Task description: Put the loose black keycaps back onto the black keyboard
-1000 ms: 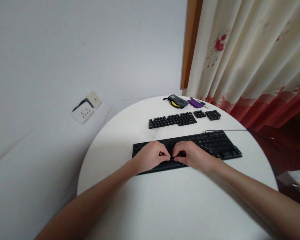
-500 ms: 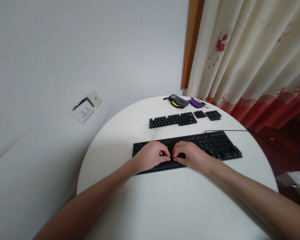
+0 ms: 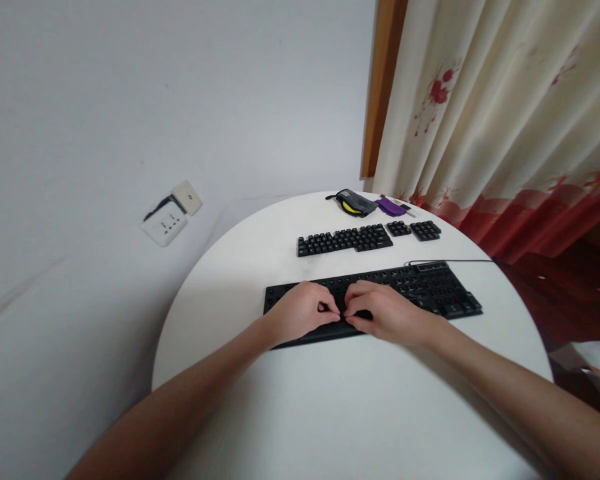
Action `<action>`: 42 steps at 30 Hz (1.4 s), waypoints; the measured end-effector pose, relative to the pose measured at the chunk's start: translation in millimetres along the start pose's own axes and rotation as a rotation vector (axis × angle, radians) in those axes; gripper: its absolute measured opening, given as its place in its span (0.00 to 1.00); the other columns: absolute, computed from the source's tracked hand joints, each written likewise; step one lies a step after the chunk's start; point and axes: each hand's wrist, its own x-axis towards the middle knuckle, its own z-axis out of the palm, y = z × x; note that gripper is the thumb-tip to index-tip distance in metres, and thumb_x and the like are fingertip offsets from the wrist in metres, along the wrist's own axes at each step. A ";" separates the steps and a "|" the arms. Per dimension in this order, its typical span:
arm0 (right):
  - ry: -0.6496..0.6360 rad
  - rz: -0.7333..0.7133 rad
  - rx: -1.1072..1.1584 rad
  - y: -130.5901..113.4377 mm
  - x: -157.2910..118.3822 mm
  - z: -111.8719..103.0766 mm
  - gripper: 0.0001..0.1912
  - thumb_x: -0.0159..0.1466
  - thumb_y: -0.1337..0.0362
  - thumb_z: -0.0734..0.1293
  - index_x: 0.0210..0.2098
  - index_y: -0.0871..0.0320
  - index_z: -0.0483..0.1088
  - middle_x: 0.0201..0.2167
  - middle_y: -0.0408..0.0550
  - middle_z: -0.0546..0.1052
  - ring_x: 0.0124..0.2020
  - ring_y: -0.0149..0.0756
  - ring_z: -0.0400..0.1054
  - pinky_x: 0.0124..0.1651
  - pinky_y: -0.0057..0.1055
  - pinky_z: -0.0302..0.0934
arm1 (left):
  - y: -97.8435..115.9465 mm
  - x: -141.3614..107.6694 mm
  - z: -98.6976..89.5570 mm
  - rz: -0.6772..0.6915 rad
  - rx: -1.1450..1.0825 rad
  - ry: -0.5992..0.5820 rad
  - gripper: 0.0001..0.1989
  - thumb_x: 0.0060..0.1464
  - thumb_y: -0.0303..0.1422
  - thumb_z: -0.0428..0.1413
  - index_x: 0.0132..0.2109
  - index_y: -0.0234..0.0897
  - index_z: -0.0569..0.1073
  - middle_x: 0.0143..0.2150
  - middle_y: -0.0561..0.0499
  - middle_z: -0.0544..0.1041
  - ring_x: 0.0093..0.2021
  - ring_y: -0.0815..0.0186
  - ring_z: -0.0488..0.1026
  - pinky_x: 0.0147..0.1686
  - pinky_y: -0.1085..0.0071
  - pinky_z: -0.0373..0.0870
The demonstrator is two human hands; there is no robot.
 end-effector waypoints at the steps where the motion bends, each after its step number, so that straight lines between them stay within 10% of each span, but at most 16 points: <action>1: -0.004 0.003 0.007 0.0 -0.3 -0.8 0.06 0.63 0.70 0.66 0.33 0.56 0.77 0.38 0.48 0.76 0.41 0.36 0.69 0.44 0.30 0.62 | 0.5 -0.1 -0.4 0.005 0.000 -0.002 0.04 0.55 0.32 0.61 0.35 0.38 0.81 0.34 0.52 0.81 0.35 0.65 0.75 0.37 0.72 0.67; 16: -0.053 0.032 0.123 4.9 -0.4 -1.3 0.07 0.65 0.68 0.66 0.36 0.58 0.77 0.33 0.47 0.76 0.35 0.33 0.70 0.38 0.27 0.60 | 1.8 0.6 3.8 0.027 0.060 0.081 0.03 0.54 0.30 0.60 0.37 0.39 0.78 0.40 0.51 0.77 0.43 0.63 0.73 0.46 0.68 0.68; 23: -0.055 0.020 0.124 5.2 -0.5 -1.8 0.07 0.65 0.69 0.65 0.35 0.59 0.77 0.32 0.47 0.77 0.34 0.33 0.70 0.38 0.28 0.60 | -9.9 0.3 8.2 -0.080 0.215 0.153 0.30 0.50 0.39 0.63 0.60 0.42 0.69 0.66 0.44 0.64 0.66 0.51 0.59 0.65 0.52 0.54; 42: -0.144 0.084 -0.142 -1.4 -2.0 -6.2 0.09 0.66 0.63 0.64 0.33 0.55 0.77 0.34 0.46 0.78 0.35 0.35 0.72 0.36 0.28 0.56 | -17.4 3.6 7.4 -0.082 0.194 0.115 0.30 0.49 0.41 0.64 0.59 0.46 0.68 0.60 0.48 0.70 0.60 0.52 0.66 0.62 0.54 0.60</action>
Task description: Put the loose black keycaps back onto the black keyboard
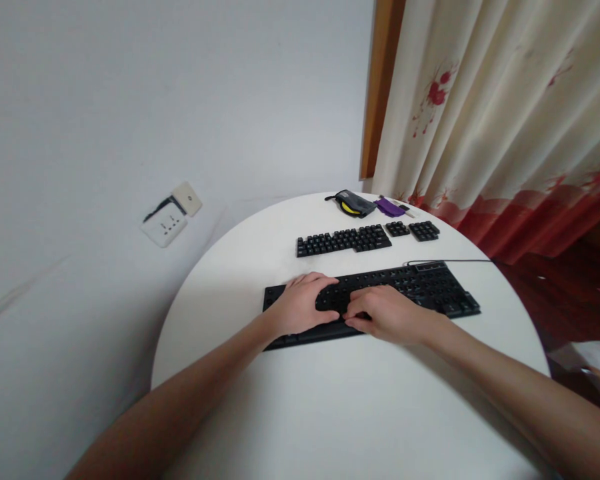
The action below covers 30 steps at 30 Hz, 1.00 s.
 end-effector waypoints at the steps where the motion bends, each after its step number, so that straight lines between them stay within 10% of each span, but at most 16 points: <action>1: -0.002 0.000 0.005 0.4 0.0 0.2 0.09 0.66 0.63 0.64 0.33 0.55 0.77 0.34 0.46 0.78 0.35 0.35 0.72 0.36 0.28 0.56 | 0.1 -0.2 0.0 -0.005 0.007 -0.006 0.30 0.49 0.41 0.63 0.60 0.47 0.68 0.60 0.48 0.69 0.60 0.52 0.65 0.62 0.53 0.59; 13: 0.162 0.002 0.122 8.6 4.0 3.6 0.10 0.67 0.66 0.63 0.36 0.58 0.76 0.34 0.48 0.78 0.35 0.33 0.69 0.39 0.28 0.59 | -3.0 -0.8 -6.8 0.005 -0.038 -0.059 0.24 0.59 0.39 0.54 0.62 0.46 0.64 0.62 0.48 0.68 0.63 0.55 0.62 0.64 0.54 0.56; 30: 0.052 -0.098 0.219 4.8 3.6 7.7 0.10 0.67 0.66 0.64 0.34 0.59 0.77 0.31 0.47 0.77 0.32 0.31 0.69 0.37 0.27 0.58 | -0.4 -1.9 1.2 -0.016 -0.001 -0.019 0.29 0.53 0.40 0.60 0.61 0.48 0.65 0.62 0.49 0.67 0.63 0.53 0.62 0.64 0.52 0.55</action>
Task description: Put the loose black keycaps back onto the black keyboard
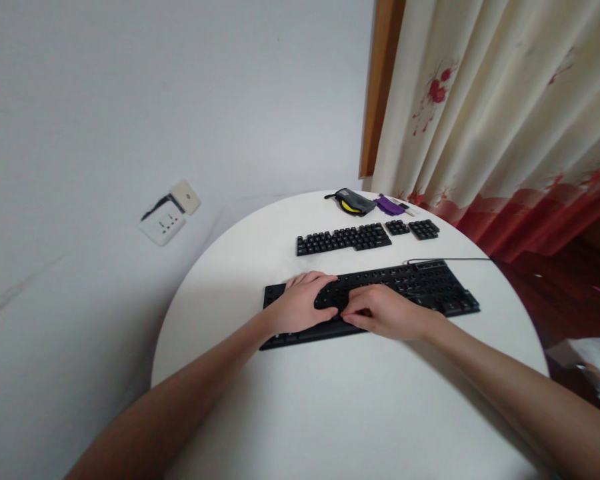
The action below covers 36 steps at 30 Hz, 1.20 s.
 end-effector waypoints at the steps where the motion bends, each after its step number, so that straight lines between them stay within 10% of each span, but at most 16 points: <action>1: -0.006 0.000 0.002 -0.2 0.0 -0.6 0.10 0.67 0.66 0.64 0.34 0.59 0.77 0.31 0.47 0.77 0.32 0.32 0.69 0.37 0.27 0.58 | -0.2 -0.2 0.1 0.006 0.004 0.001 0.28 0.54 0.40 0.59 0.61 0.48 0.65 0.62 0.49 0.67 0.63 0.53 0.62 0.64 0.53 0.55; 11: 0.127 0.061 -0.074 5.2 0.5 -2.9 0.11 0.68 0.66 0.62 0.39 0.58 0.76 0.36 0.49 0.77 0.37 0.35 0.69 0.42 0.30 0.61 | -3.1 2.5 4.4 0.006 0.059 0.051 0.21 0.63 0.41 0.51 0.61 0.45 0.66 0.60 0.48 0.70 0.60 0.55 0.65 0.62 0.54 0.58; 18: 0.443 0.421 -0.444 34.8 11.4 -5.8 0.22 0.70 0.55 0.59 0.58 0.59 0.68 0.56 0.59 0.69 0.56 0.52 0.58 0.56 0.46 0.57 | -0.8 3.5 7.9 0.014 0.127 0.069 0.21 0.63 0.41 0.51 0.61 0.45 0.65 0.59 0.47 0.70 0.60 0.53 0.64 0.61 0.53 0.59; 36: 0.306 0.555 -0.602 67.3 36.6 -6.0 0.28 0.71 0.46 0.52 0.57 0.57 0.67 0.57 0.60 0.67 0.55 0.54 0.58 0.52 0.48 0.56 | 0.6 1.8 6.5 0.042 0.120 0.048 0.24 0.61 0.46 0.53 0.61 0.45 0.64 0.60 0.47 0.69 0.61 0.52 0.63 0.60 0.53 0.58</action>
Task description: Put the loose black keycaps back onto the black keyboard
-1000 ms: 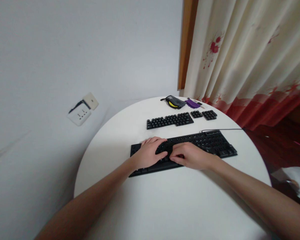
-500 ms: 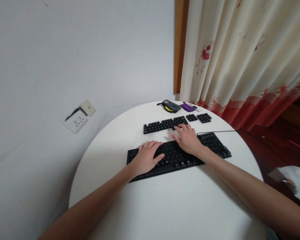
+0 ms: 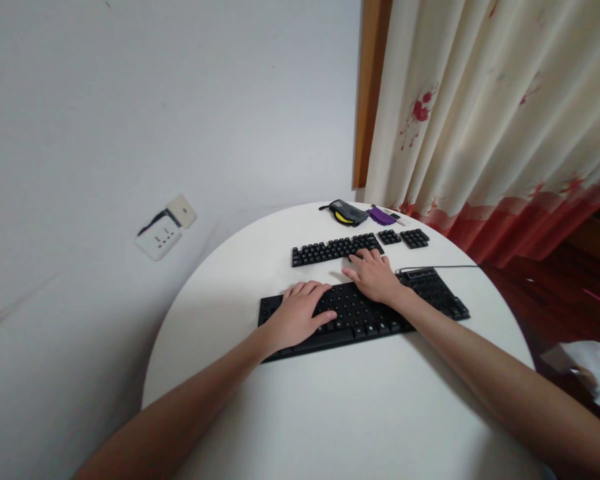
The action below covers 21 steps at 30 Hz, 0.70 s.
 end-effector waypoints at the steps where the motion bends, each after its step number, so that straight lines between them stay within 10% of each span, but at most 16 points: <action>1: -0.005 -0.013 0.006 -0.9 -0.7 -0.6 0.28 0.71 0.46 0.52 0.57 0.57 0.67 0.57 0.60 0.67 0.55 0.54 0.58 0.52 0.48 0.56 | -0.2 0.2 0.0 -0.002 -0.004 0.001 0.23 0.62 0.46 0.52 0.61 0.45 0.64 0.60 0.47 0.69 0.61 0.52 0.63 0.60 0.53 0.58; 21: -0.055 -0.277 0.195 -35.2 -24.4 -7.2 0.25 0.72 0.51 0.52 0.60 0.56 0.65 0.56 0.57 0.68 0.54 0.49 0.58 0.52 0.46 0.55 | -15.6 13.2 9.6 0.047 -0.015 0.184 0.19 0.67 0.42 0.47 0.59 0.40 0.67 0.61 0.46 0.69 0.61 0.59 0.64 0.63 0.59 0.59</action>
